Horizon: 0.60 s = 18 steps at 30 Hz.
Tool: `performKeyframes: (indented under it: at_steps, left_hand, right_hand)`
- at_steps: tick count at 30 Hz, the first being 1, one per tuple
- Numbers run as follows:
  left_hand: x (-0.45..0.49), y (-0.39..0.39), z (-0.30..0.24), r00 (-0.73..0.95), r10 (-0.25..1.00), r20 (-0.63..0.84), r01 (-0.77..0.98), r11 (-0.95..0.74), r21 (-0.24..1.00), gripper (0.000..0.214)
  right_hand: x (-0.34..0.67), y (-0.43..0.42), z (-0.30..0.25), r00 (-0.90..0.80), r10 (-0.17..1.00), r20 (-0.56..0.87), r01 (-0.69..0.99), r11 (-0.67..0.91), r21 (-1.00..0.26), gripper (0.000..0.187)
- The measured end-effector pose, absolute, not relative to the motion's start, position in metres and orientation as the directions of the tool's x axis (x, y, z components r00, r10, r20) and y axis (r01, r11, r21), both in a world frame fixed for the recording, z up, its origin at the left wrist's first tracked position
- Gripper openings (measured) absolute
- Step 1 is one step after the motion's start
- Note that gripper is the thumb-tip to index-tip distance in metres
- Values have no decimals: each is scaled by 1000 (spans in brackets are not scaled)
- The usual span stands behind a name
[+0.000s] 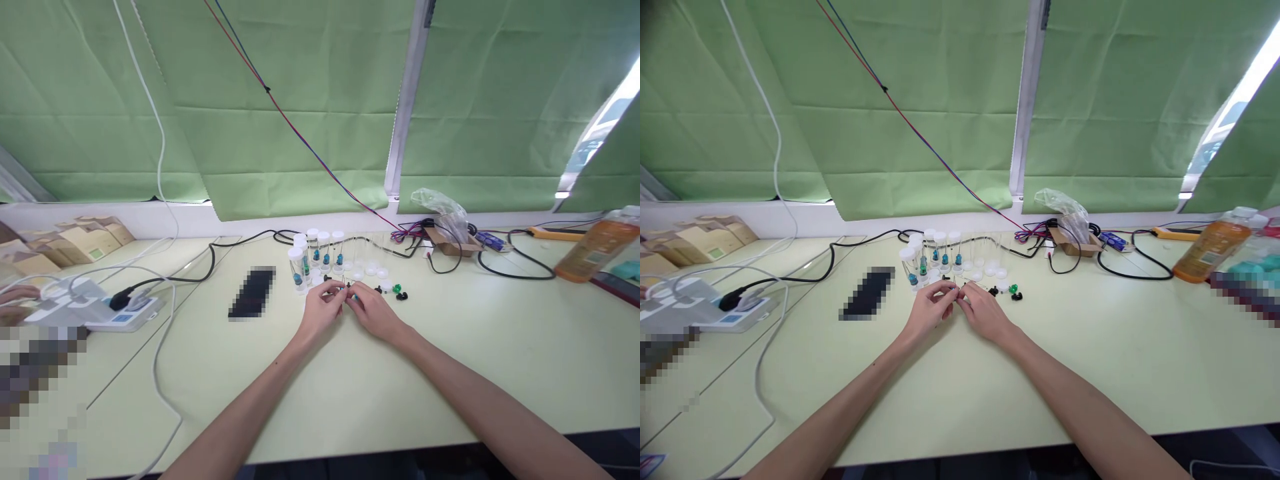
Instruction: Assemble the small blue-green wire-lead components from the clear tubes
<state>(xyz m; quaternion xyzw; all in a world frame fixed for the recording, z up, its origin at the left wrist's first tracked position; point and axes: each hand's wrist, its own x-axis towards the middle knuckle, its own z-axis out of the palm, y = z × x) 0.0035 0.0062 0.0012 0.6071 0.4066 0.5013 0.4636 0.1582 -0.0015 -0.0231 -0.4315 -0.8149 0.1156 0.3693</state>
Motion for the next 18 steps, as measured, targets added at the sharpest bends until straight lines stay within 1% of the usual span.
performKeyframes:
  at_steps: [4, 7, 11, 18]
  left_hand:
    - [2, 8, -1, 178, 954, 240, 33, -250, 968, 17]
    - [2, 9, -2, 175, 957, 230, 22, -237, 971, 18]
    - [3, 8, 0, 182, 958, 222, 12, -228, 974, 18]
    - [3, 8, 4, 177, 960, 218, 10, -223, 975, 19]
  right_hand:
    - [159, -2, -21, -351, 789, 505, 617, 600, -509, 16]
    - [159, -2, -20, -329, 780, 532, 598, 608, -522, 18]
    - [161, -2, -19, -271, 791, 549, 601, 584, -545, 21]
    - [160, -1, -19, -157, 795, 586, 600, 548, -583, 18]
